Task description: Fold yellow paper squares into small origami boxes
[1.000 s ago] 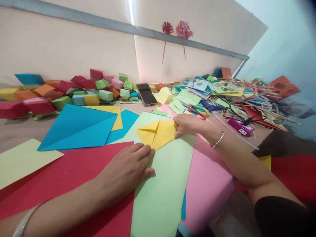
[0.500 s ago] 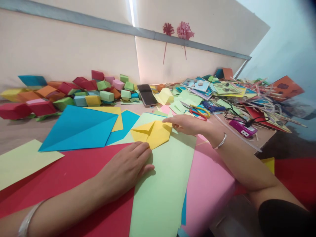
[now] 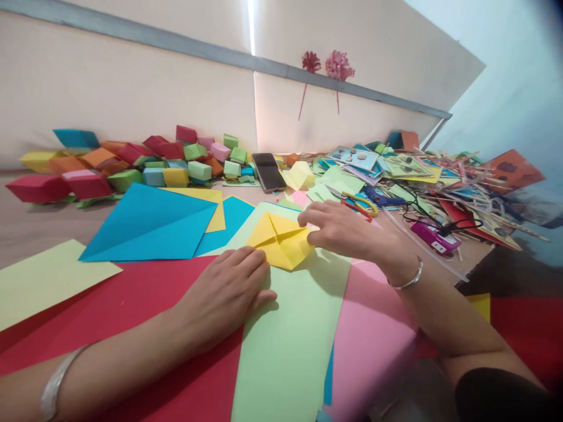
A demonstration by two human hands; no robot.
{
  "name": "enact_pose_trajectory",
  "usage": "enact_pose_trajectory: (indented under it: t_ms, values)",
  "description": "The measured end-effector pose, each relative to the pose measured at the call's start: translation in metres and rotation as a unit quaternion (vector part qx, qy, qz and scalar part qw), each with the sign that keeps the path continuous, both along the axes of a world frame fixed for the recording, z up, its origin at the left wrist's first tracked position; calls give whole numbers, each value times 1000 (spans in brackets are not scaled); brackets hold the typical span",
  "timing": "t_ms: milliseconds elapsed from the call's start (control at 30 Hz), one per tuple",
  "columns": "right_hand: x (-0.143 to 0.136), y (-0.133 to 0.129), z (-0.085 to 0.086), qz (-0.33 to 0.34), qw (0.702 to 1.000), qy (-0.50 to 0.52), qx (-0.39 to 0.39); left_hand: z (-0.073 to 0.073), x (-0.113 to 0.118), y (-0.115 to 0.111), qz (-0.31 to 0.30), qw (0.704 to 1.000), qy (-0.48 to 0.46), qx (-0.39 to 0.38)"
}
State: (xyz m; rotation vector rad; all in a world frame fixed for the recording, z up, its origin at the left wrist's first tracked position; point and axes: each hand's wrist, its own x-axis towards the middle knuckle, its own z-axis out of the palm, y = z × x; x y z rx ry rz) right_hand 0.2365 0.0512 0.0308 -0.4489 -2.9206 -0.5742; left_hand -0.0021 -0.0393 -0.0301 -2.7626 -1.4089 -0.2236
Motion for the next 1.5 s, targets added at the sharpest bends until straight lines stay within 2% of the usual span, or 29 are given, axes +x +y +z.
enact_pose_trajectory:
  t_ms: [133,233,433,533,700,800,967,1067,1200,1333,1500]
  values:
    - [-6,-17,4,31,994,-64,-88,0,2,-3,-26,999,27,2]
    - [-4,-15,4,30,989,-72,-127,-2,2,-4,-29,999,33,-8]
    - [2,3,-2,59,985,2,-159,-8,2,-9,-36,998,-33,-38]
    - [2,5,-4,77,980,6,-184,-5,4,-10,-39,997,-29,-59]
    - [1,7,-8,68,968,-11,-243,1,7,-11,-29,997,-5,-75]
    - [1,14,-15,72,957,25,-282,1,6,-11,-31,996,-18,-77]
    - [-8,26,-37,12,946,127,-296,3,9,-11,-40,995,-33,-82]
    - [-15,27,-50,-47,939,137,-313,3,10,-11,-40,995,-15,-89]
    - [-22,27,-61,-116,932,137,-314,-6,7,-10,-56,996,-47,-54]
    - [-23,29,-67,-118,930,158,-310,-11,6,-9,-55,996,-51,-47]
    - [-23,30,-68,-111,923,180,-321,-2,9,-11,-38,996,-22,-80]
